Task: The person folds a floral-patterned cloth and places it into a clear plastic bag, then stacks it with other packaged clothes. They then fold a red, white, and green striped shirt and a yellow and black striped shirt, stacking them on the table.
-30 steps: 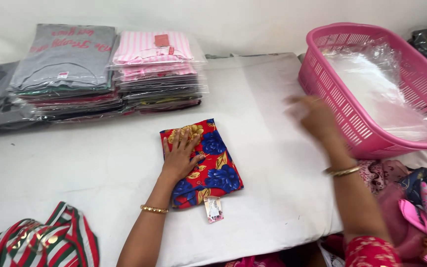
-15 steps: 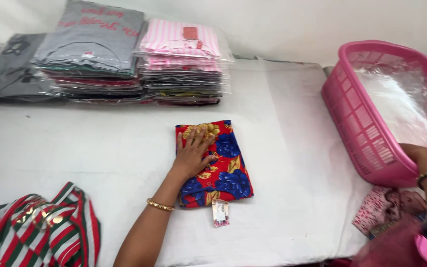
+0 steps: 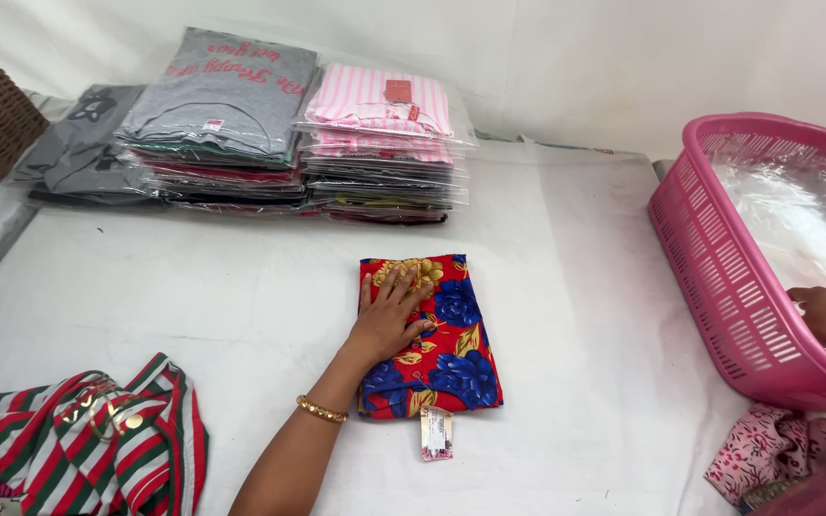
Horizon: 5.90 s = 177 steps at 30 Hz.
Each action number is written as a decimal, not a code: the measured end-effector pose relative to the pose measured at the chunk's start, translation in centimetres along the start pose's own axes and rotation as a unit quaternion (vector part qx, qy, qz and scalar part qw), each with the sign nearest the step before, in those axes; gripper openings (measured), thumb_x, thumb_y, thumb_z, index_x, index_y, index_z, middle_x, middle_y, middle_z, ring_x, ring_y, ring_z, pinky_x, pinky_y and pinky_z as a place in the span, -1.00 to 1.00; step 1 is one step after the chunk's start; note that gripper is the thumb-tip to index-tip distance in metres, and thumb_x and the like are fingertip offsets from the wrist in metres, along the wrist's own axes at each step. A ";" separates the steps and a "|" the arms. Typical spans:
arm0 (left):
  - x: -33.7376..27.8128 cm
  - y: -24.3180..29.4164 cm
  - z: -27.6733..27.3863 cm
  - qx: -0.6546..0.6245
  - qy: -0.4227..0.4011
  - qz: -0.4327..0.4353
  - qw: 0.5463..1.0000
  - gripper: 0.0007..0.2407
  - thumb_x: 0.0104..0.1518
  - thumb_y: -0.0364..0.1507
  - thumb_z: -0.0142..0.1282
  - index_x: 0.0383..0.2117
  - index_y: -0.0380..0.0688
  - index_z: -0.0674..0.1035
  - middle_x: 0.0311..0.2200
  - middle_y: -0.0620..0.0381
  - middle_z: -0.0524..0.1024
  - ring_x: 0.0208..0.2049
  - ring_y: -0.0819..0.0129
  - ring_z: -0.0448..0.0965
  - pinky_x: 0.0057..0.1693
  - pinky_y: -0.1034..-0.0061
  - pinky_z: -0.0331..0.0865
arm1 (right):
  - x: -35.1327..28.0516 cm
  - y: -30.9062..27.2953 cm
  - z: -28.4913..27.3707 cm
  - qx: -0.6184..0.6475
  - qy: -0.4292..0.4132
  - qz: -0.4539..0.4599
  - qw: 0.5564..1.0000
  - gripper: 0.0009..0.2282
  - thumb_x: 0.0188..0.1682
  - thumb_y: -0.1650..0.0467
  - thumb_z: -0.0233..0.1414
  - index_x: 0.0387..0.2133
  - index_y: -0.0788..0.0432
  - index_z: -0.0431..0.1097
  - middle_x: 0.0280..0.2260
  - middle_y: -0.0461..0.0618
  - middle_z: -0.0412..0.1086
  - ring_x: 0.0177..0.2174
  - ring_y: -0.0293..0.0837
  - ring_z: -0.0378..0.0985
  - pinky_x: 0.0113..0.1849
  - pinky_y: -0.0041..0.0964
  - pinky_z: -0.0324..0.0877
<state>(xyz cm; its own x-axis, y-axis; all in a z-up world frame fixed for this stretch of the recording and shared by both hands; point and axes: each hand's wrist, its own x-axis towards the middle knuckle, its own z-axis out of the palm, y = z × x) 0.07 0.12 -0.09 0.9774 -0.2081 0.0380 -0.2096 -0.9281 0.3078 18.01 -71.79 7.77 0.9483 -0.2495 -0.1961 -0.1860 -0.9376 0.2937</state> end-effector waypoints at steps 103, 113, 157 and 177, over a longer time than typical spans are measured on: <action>-3.4 -7.6 -8.4 -0.295 -0.273 -0.188 0.896 -0.60 0.20 -0.33 0.16 0.22 0.23 0.53 -0.69 0.15 0.55 -0.68 0.45 0.52 -0.46 0.50 0.44 | -24.7 -24.9 -8.3 0.744 0.249 -0.283 0.551 -0.51 -0.03 0.68 0.11 0.21 0.20 0.38 0.09 0.00 0.43 0.04 -0.22 0.50 0.07 -0.32 0.45; -0.2 -3.9 -1.1 -0.674 -0.072 -0.037 0.734 -0.22 0.05 0.24 -0.26 0.36 0.06 0.25 -0.13 0.04 0.58 -0.11 0.31 0.66 0.01 0.29 0.60 | -22.0 -36.6 -4.6 0.806 0.004 -0.346 0.480 -0.45 -0.13 0.60 0.15 0.22 0.16 0.33 0.14 -0.01 0.40 0.04 -0.17 0.46 0.09 -0.24 0.40; -6.1 12.8 2.9 0.024 -0.055 0.211 0.976 -0.56 0.02 -0.42 0.14 0.11 -0.04 0.45 0.01 -0.03 0.44 0.07 0.02 0.41 -0.06 0.07 0.42 | -25.6 -34.7 -7.9 0.544 0.293 -0.220 0.755 -0.58 -0.12 0.57 0.10 0.04 0.01 0.51 -0.11 0.09 0.56 -0.20 -0.06 0.69 -0.14 -0.27 0.53; -5.2 11.5 1.0 -0.167 -0.062 0.242 0.954 -0.91 0.10 -0.47 0.13 -0.33 0.08 0.62 -0.20 0.23 0.48 -0.08 0.34 0.53 -0.10 0.43 0.46 | -26.0 -34.7 -8.2 0.536 0.328 -0.249 0.737 -0.59 -0.09 0.59 0.09 0.05 0.03 0.51 -0.12 0.07 0.58 -0.27 -0.12 0.70 -0.21 -0.30 0.54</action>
<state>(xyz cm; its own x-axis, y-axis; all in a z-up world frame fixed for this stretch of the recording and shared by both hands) -7.44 -9.78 2.25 0.7530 -0.6414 0.1468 -0.5945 -0.5675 0.5697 1.88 -30.81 10.38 0.8229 0.0323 0.5672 0.4643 -0.6137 -0.6386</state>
